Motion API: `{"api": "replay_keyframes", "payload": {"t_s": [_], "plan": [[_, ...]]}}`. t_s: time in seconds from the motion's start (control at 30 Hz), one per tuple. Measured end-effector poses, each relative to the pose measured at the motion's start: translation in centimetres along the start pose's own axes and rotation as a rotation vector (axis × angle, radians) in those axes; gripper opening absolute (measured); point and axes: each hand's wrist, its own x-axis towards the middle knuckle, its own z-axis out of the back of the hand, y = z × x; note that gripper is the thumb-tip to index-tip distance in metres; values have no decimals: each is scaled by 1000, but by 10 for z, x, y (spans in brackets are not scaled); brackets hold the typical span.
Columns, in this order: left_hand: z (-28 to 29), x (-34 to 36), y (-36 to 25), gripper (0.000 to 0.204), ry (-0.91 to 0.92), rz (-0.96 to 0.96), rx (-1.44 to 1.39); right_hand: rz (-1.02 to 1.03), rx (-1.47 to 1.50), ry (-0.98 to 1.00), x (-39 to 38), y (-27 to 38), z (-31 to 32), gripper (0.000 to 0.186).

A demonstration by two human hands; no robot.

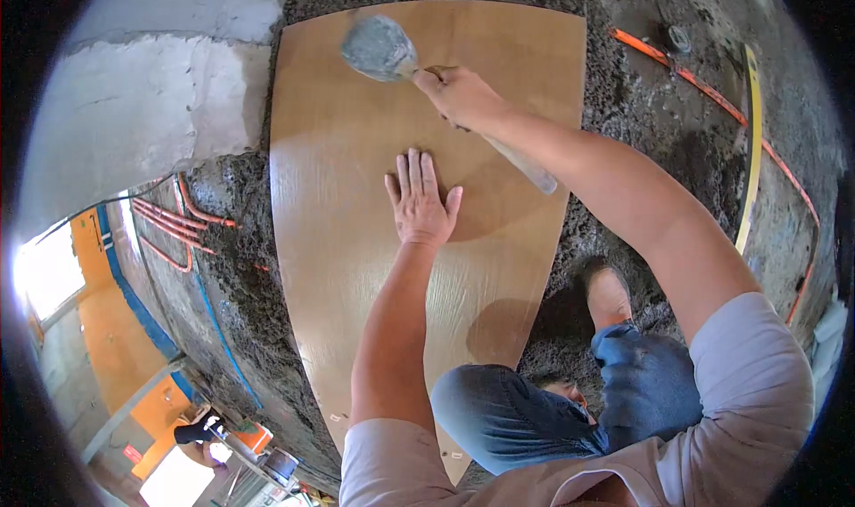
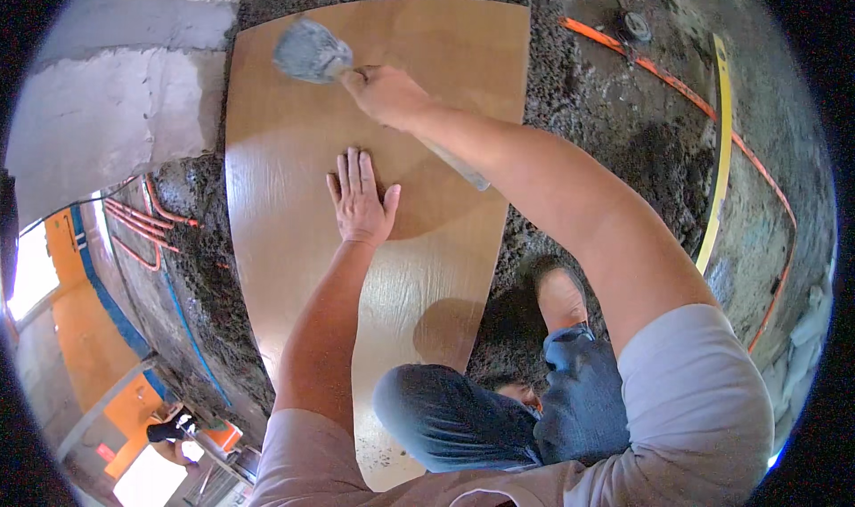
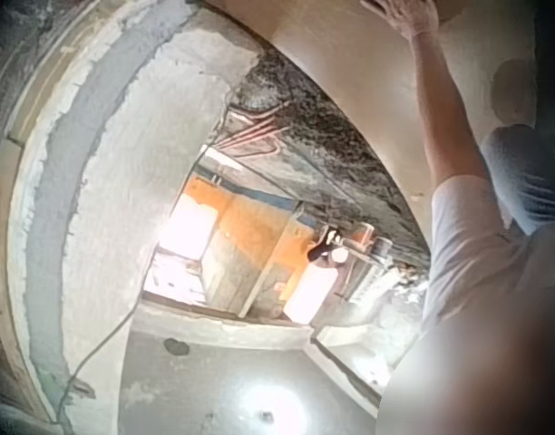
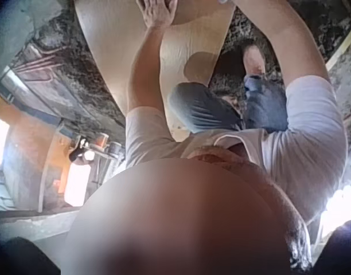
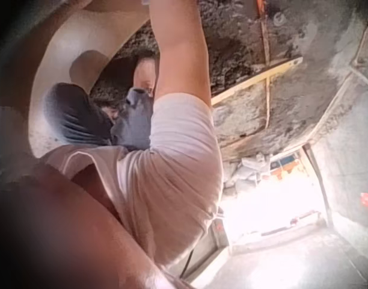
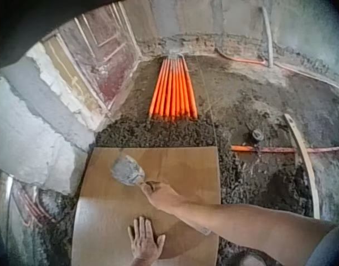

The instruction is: Laying down floor tiles and leveling them with a mallet and level.

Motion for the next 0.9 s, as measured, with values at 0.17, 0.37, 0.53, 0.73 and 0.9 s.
{"api": "replay_keyframes", "payload": {"t_s": [0.17, 0.37, 0.53, 0.73, 0.9], "plan": [[1, 0, 2, 78, 16, -8, -12, 135, -230, -27, 29, -1, -21, 59], [2, -1, 2, 77, 34, 0, -5, -185, -131, 67, 42, 17, -25, 58], [2, -1, 0, 77, 32, -7, -10, 16, -130, -111, 32, 0, -11, 57], [-1, 1, 1, 77, 4, -49, 33, -85, -59, -124, 12, -17, 14, 55], [-6, 0, 3, 78, -28, -53, 39, -207, -127, -78, 1, -27, 35, 54]]}}
